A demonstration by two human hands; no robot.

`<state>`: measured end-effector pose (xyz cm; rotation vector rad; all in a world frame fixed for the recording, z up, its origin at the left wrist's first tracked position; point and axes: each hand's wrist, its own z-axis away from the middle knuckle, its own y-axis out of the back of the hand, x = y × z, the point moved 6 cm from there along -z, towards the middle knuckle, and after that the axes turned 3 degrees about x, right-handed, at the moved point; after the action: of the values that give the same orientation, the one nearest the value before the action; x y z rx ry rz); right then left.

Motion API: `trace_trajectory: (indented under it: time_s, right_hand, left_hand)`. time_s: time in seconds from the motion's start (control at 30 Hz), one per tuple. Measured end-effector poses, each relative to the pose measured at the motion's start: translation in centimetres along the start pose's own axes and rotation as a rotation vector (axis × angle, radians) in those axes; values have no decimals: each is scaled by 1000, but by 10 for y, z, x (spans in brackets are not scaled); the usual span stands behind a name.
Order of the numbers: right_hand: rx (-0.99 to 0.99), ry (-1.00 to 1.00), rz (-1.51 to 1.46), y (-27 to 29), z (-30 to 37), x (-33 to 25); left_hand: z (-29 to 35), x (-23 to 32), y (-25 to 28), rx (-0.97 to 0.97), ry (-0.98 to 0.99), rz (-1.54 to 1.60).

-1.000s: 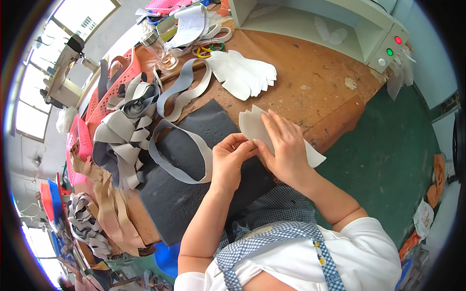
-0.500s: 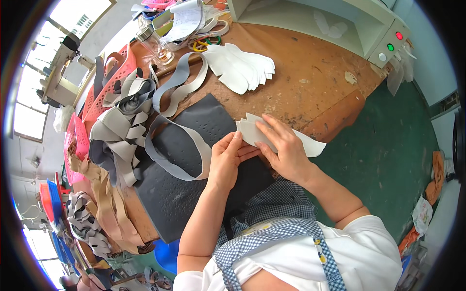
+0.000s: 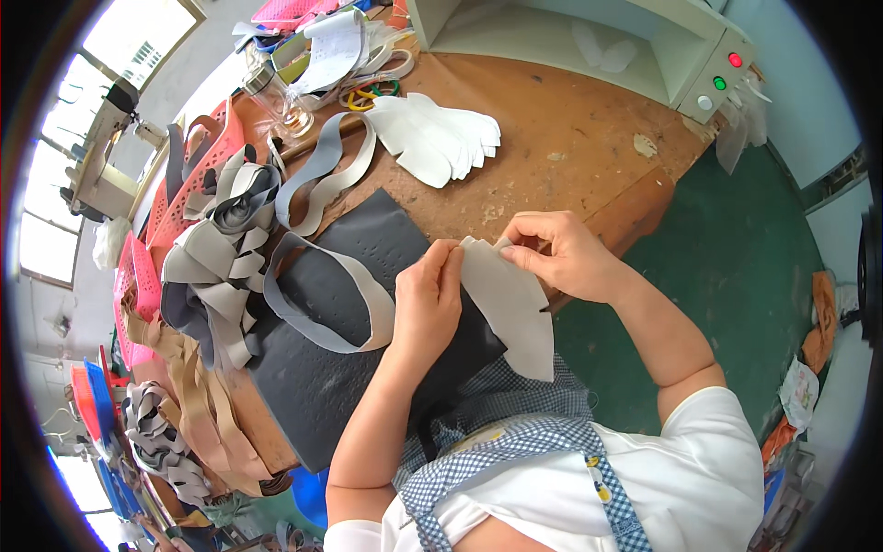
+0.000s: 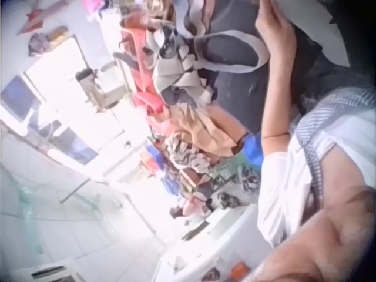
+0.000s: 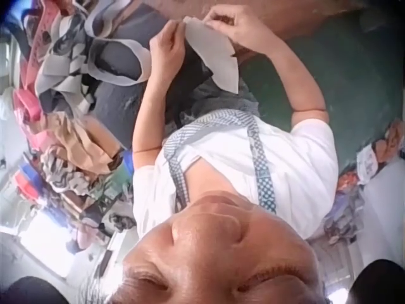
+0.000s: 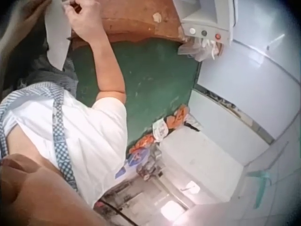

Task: Manually aligning, gluing, and pressing shoe upper components and linings.

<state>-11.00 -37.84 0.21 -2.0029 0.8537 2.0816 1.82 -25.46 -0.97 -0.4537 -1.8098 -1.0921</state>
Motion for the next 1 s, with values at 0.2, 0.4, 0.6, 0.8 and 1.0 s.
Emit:
trace_trajectory:
  time_s: [0.2,0.4,0.6,0.8,1.0]
  right_hand:
    - [329,96,87,8,15,-24]
    - [220,-41,-350,0,13,-11]
    - [150,-36,-562,-15,11,-13]
    - [349,22,-650,-27,14,0]
    - [879,143,-725,42,33,22]
  left_hand:
    - [13,42,-9,249,-234,-149]
    - [8,35,-10,180,87,306]
    - [14,25,-7,124,295,681]
    - [14,5,-7,271,261,744]
    - [6,-15,49,673,209,922]
